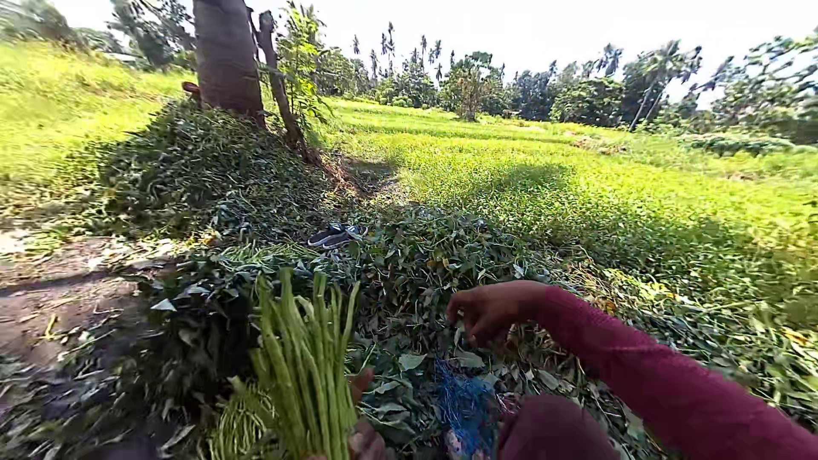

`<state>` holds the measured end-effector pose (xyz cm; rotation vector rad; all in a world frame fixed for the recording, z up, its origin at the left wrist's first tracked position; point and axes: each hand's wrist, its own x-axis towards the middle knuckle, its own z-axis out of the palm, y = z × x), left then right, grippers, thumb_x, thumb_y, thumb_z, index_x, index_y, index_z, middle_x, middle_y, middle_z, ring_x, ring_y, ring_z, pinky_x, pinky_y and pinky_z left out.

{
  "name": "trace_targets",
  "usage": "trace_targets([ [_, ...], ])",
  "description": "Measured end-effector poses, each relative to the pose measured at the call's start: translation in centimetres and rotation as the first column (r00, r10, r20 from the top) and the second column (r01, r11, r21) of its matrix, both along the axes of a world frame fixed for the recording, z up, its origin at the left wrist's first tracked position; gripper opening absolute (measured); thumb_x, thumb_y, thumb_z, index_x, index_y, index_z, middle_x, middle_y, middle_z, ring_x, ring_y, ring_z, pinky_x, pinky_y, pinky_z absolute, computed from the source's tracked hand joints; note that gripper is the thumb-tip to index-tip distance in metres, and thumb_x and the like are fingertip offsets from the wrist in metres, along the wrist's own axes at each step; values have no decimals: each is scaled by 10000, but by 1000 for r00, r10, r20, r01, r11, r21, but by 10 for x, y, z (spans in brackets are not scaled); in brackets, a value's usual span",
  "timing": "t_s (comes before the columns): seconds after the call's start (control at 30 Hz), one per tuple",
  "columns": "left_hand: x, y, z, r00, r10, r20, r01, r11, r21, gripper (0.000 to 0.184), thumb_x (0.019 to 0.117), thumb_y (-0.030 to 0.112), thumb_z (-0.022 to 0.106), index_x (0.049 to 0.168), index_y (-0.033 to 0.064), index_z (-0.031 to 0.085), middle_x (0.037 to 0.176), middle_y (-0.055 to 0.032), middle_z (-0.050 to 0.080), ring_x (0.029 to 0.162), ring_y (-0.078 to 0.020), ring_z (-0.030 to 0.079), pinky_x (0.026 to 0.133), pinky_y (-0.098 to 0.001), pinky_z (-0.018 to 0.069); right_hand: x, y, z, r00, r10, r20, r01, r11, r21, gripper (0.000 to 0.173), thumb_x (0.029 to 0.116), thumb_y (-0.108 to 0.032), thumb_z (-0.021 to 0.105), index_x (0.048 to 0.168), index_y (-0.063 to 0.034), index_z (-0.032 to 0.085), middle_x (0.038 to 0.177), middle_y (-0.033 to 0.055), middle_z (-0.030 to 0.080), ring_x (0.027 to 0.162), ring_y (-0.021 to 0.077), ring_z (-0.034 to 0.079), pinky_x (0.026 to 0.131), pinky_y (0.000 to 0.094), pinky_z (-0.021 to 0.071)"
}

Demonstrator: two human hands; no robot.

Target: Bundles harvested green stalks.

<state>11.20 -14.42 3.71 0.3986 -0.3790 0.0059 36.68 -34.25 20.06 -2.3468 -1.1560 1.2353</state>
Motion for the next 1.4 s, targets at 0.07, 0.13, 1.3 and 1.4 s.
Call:
trace_targets([
  [0.07,12,-17,2,996,-3,87,12,994,-104,891,733,289,882,1508,105,483,886,-61,715,794,-219,714,818,-445,601,-28,42,16,989,151,-14,-151,989,-8,442,963,16,619,1378,-38,478,940,140,652,690,203,633,604,390,556],
  [0.13,16,-22,0,983,11,183,18,988,-155,866,752,300,871,1506,120,487,926,-55,726,843,-218,722,858,-433,594,-55,76,25,963,267,-35,-266,964,21,428,957,17,630,1356,-18,480,1011,162,648,729,223,649,609,409,565],
  [1.3,-25,38,-38,894,448,11,-441,875,200,317,823,279,817,1103,139,763,951,-47,760,909,-188,735,914,-392,589,-84,101,-26,927,371,-47,-369,928,56,323,1062,-199,558,1283,27,625,1185,164,660,976,197,608,844,437,503],
  [1.4,-29,43,-34,881,473,-32,-458,866,203,312,813,281,823,1082,133,767,938,-50,758,897,-192,736,913,-397,590,-78,90,-27,953,294,-72,-289,954,74,292,1062,-186,550,1244,27,633,1150,133,667,923,153,594,800,393,496],
])
